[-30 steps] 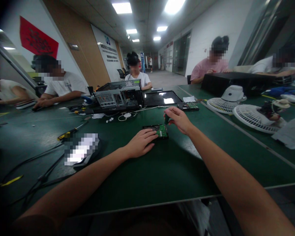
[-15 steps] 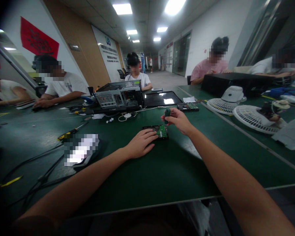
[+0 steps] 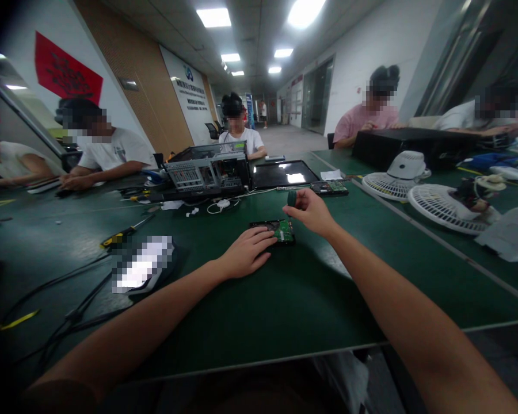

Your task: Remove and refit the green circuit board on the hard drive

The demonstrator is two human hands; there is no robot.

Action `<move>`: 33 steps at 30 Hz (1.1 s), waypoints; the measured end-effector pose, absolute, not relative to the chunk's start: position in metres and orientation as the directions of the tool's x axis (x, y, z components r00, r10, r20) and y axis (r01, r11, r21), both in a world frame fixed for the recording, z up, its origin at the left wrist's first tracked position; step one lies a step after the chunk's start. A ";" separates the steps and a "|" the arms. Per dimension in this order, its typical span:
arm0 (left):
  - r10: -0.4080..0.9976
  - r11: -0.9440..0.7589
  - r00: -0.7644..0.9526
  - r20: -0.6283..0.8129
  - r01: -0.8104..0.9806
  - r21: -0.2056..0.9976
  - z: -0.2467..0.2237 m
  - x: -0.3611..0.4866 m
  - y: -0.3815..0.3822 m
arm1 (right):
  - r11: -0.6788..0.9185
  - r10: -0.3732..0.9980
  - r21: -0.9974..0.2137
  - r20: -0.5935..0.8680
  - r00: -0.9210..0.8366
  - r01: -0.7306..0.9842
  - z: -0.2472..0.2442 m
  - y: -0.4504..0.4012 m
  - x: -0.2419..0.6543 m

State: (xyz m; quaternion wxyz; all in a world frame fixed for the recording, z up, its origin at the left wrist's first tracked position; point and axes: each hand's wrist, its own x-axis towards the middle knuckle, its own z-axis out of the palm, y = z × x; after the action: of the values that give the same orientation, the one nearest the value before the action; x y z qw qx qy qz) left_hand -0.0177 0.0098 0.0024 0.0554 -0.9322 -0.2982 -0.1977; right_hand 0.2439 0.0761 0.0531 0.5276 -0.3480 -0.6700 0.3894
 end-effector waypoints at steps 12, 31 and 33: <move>0.531 -0.813 0.743 0.407 0.582 0.001 0.001 -0.017 0.010 | 0.471 0.877 -0.872 0.446 -0.179 0.133 0.055 0.075 0.242; 0.536 -0.815 0.749 0.390 0.579 0.009 0.006 -0.018 0.009 | 0.501 0.863 -0.858 0.485 -0.143 0.111 0.057 0.077 0.246; 0.538 -0.814 0.747 0.391 0.581 0.011 0.006 -0.018 0.009 | 0.519 0.854 -0.848 0.511 -0.101 0.102 0.059 0.080 0.248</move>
State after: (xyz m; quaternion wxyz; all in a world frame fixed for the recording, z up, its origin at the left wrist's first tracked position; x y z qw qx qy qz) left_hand -0.0178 0.0086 0.0062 0.0556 -0.9329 -0.3000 -0.1915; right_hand 0.2482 0.0803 0.0586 0.5656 -0.3603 -0.6632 0.3324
